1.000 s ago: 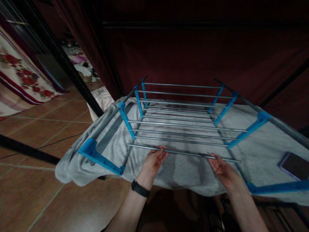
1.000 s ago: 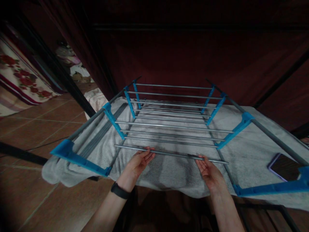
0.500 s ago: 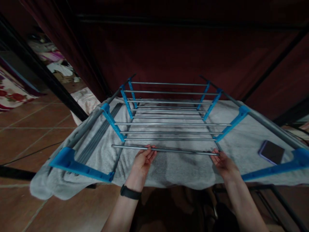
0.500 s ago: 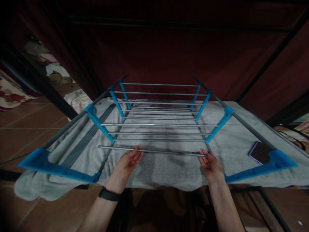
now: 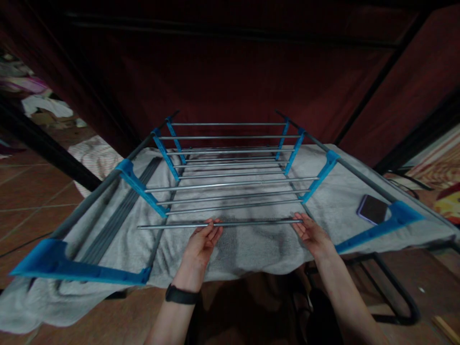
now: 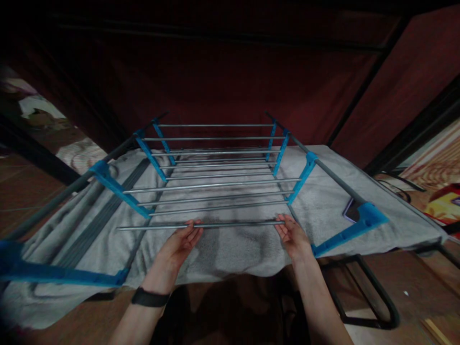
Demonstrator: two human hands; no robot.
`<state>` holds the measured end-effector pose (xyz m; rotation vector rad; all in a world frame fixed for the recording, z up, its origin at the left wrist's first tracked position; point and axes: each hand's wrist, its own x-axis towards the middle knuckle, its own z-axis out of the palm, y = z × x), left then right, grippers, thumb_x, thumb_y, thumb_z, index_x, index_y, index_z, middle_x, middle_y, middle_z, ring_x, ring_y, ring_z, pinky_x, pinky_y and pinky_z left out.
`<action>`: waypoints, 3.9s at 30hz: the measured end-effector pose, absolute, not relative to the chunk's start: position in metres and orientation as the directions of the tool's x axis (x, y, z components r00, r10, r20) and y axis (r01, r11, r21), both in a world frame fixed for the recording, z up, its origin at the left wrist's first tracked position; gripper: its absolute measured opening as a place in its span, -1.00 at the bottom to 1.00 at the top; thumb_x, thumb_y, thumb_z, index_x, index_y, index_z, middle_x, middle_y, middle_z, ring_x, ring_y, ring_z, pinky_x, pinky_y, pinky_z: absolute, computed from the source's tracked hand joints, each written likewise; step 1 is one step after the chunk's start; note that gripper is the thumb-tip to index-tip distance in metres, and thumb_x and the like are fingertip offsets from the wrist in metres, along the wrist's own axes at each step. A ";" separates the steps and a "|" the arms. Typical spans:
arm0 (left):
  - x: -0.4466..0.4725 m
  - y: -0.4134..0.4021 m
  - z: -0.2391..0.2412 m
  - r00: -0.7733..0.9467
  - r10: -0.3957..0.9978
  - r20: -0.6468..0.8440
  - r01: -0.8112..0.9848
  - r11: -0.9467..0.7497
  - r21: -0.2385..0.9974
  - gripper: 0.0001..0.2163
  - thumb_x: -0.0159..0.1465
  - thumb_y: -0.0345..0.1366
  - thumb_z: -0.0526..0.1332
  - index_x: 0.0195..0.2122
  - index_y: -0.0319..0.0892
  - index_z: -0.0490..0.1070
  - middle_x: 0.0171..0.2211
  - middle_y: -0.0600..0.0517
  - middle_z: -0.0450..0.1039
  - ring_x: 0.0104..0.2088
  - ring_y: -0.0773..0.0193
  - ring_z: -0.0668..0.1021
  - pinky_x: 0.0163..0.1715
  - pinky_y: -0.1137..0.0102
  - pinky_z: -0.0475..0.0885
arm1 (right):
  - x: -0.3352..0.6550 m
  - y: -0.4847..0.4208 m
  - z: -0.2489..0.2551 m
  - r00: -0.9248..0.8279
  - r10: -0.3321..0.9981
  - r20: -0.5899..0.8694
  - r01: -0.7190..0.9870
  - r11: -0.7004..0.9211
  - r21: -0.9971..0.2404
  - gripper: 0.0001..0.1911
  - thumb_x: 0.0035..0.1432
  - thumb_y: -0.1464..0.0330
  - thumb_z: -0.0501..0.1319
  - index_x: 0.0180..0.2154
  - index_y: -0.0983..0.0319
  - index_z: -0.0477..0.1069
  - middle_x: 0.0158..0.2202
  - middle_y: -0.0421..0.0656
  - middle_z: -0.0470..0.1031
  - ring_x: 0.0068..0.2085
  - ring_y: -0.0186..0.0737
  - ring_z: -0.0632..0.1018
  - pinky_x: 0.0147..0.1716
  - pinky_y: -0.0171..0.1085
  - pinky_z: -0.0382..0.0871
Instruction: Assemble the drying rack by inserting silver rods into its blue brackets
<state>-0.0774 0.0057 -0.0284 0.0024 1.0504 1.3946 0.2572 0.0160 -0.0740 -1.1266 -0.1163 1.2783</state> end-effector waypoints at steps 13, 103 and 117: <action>-0.068 0.009 -0.031 -0.164 0.765 -0.623 -0.779 0.287 0.558 -0.78 0.22 -0.67 0.12 -0.42 -0.27 0.44 -0.41 -0.06 0.57 -0.35 0.26 0.63 -0.18 0.29 0.58 | 0.243 0.014 -0.069 0.300 0.816 -0.494 -0.716 -0.149 -0.682 -0.80 0.12 0.62 0.20 -0.27 0.24 0.41 -0.32 -0.15 0.62 -0.29 -0.30 0.65 -0.23 -0.31 0.59; -0.057 0.004 -0.036 -0.132 0.740 -0.660 -0.772 0.340 0.536 -0.83 0.30 -0.56 0.10 -0.35 -0.26 0.45 -0.39 -0.07 0.52 -0.39 0.32 0.58 -0.34 0.44 0.55 | 0.204 0.007 -0.078 0.189 0.864 -0.467 -0.708 -0.210 -0.674 -0.85 -0.08 0.51 0.41 -0.46 0.22 0.49 -0.38 -0.17 0.62 -0.32 -0.28 0.63 -0.18 -0.28 0.57; -0.081 0.009 -0.022 -0.278 0.683 -0.675 -0.850 0.152 0.504 -0.61 0.45 -0.23 -0.14 -0.38 -0.24 0.37 -0.37 -0.12 0.52 -0.36 0.23 0.62 -0.41 0.38 0.56 | 0.215 0.010 -0.075 0.219 0.830 -0.513 -0.713 -0.222 -0.665 -0.88 0.00 0.51 0.37 -0.42 0.21 0.49 -0.41 -0.18 0.61 -0.38 -0.32 0.61 -0.27 -0.34 0.57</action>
